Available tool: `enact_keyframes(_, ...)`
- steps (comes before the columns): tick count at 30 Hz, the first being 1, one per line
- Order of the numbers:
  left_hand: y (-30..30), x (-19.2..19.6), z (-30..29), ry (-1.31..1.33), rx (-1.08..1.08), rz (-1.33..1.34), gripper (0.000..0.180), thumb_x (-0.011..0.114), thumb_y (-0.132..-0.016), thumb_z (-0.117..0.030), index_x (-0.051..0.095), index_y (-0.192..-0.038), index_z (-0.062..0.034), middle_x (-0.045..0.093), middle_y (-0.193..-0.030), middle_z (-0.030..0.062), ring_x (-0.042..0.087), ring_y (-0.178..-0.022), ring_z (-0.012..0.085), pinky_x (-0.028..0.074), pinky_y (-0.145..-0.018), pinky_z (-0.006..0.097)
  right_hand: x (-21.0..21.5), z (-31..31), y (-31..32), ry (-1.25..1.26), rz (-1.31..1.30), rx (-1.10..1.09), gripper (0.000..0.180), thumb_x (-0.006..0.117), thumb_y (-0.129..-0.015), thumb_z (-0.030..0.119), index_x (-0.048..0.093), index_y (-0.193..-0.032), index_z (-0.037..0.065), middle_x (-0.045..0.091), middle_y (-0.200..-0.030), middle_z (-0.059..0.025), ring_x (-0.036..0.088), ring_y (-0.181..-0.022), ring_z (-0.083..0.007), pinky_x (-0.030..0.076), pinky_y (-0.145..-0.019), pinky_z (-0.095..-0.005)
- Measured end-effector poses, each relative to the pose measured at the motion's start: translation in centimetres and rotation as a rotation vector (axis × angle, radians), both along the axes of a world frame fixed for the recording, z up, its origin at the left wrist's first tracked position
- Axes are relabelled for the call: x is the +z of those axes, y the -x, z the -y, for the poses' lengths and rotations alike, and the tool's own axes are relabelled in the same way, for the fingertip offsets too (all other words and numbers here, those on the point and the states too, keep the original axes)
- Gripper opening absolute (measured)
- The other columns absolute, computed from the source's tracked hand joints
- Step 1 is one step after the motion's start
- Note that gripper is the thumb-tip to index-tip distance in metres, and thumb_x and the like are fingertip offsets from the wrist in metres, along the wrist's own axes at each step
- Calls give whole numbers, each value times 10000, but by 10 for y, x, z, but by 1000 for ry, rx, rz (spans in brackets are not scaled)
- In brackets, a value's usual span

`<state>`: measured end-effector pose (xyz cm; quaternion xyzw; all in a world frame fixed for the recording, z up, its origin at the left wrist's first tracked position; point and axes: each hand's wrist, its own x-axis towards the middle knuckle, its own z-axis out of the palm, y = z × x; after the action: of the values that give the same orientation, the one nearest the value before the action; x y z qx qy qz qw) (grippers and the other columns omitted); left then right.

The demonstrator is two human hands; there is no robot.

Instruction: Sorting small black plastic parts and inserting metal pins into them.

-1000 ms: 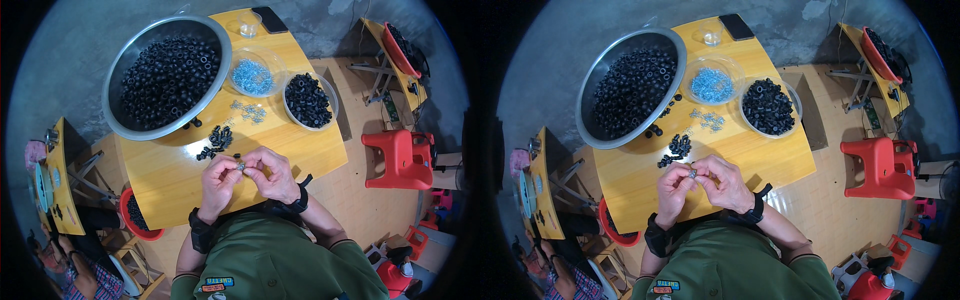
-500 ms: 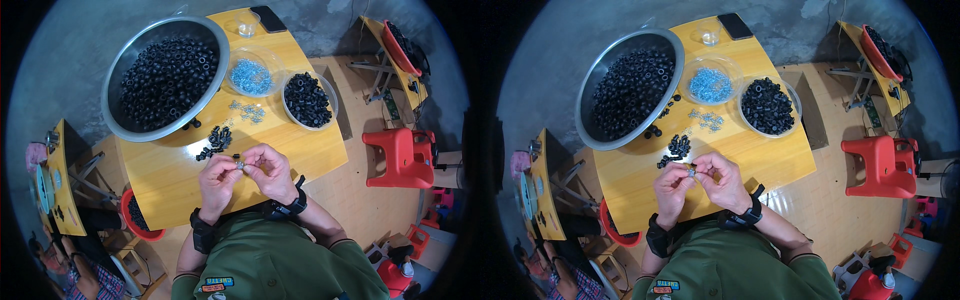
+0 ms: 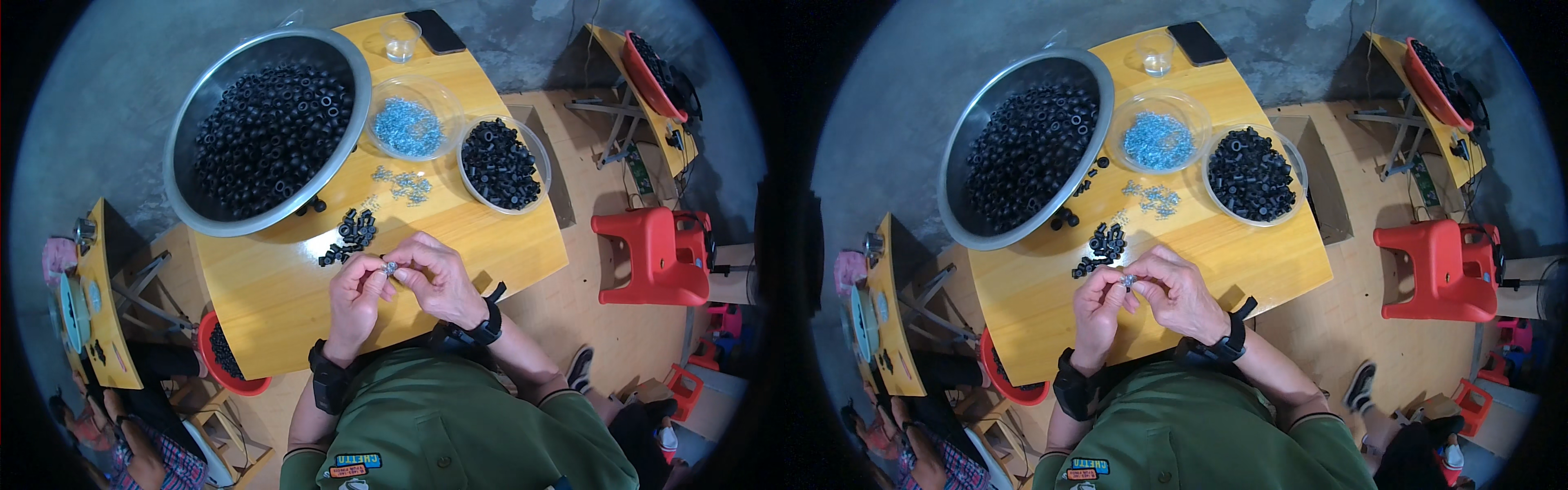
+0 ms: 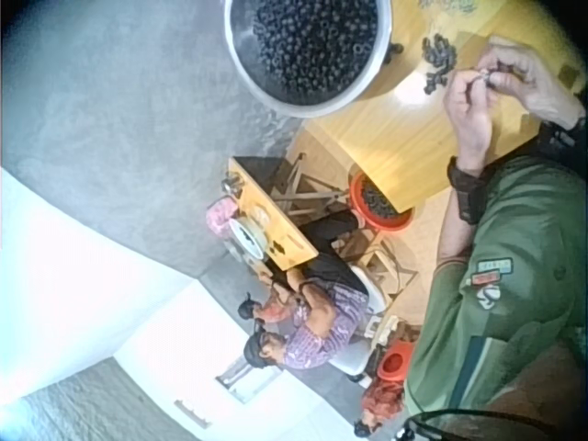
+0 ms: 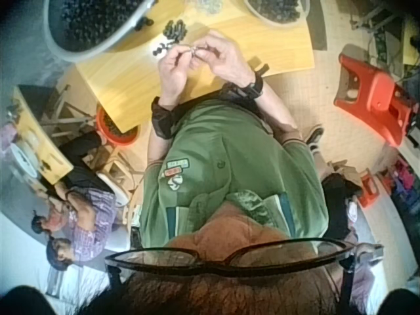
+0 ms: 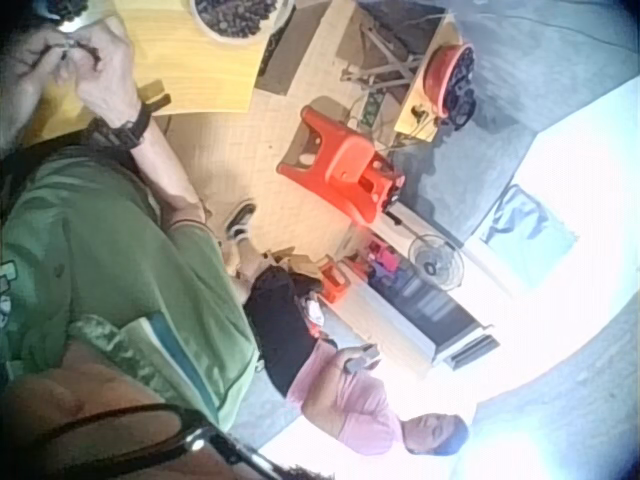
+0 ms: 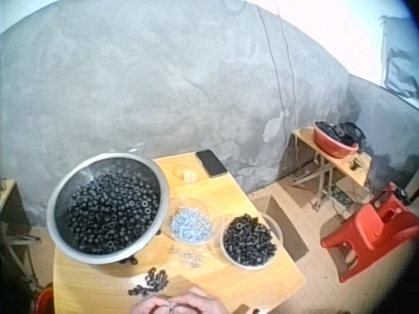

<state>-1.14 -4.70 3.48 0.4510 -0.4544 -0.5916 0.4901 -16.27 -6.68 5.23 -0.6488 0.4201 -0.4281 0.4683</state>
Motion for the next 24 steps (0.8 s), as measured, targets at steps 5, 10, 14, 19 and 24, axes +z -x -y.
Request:
enact_keyframes(5, -1, 2, 1, 0, -47, 87, 147, 468, -916, -101, 552, -845, -5, 530, -695, 23, 517, -595, 80, 414, -540, 198, 0, -2, -3, 56, 29, -78, 136, 569, -752, -73, 596, -847, 21, 537, -795, -77, 545, -669, -174, 435, -564, -259)
enact_keyframes(10, -5, -1, 3, -144, -123, -110, 193, 457, -926, -136, 549, -814, -8, 519, -648, 10, 493, -528, 65, 388, -486, 184, -5, 0, -2, -28, 111, -77, 128, 585, -731, -76, 578, -813, 21, 536, -792, -87, 548, -643, -209, 437, -570, -270)
enact_keyframes(14, -6, 5, 5, -216, -176, -86, 242, 445, -937, -190, 539, -806, -9, 511, -621, 22, 472, -492, 68, 368, -459, 192, 1, 12, 7, 310, -225, -72, 139, 592, -697, -79, 562, -799, 11, 545, -773, -99, 565, -668, -233, 453, -575, -292)
enact_keyframes(19, -2, 5, 5, -243, -142, -65, 224, 459, -931, -192, 540, -836, -6, 509, -628, 30, 466, -485, 77, 357, -448, 195, 0, 15, 5, 414, -319, -129, 162, 613, -651, -64, 562, -784, 13, 539, -749, -115, 558, -665, -273, 461, -594, -330)
enact_keyframes(24, 1, 6, 7, -213, 11, -85, 151, 494, -899, -84, 503, -1036, -20, 507, -660, 12, 463, -474, 47, 354, -422, 168, -11, 19, 16, 204, -622, -233, 117, 602, -643, -7, 533, -730, 28, 547, -732, -129, 556, -681, -313, 432, -625, -383)
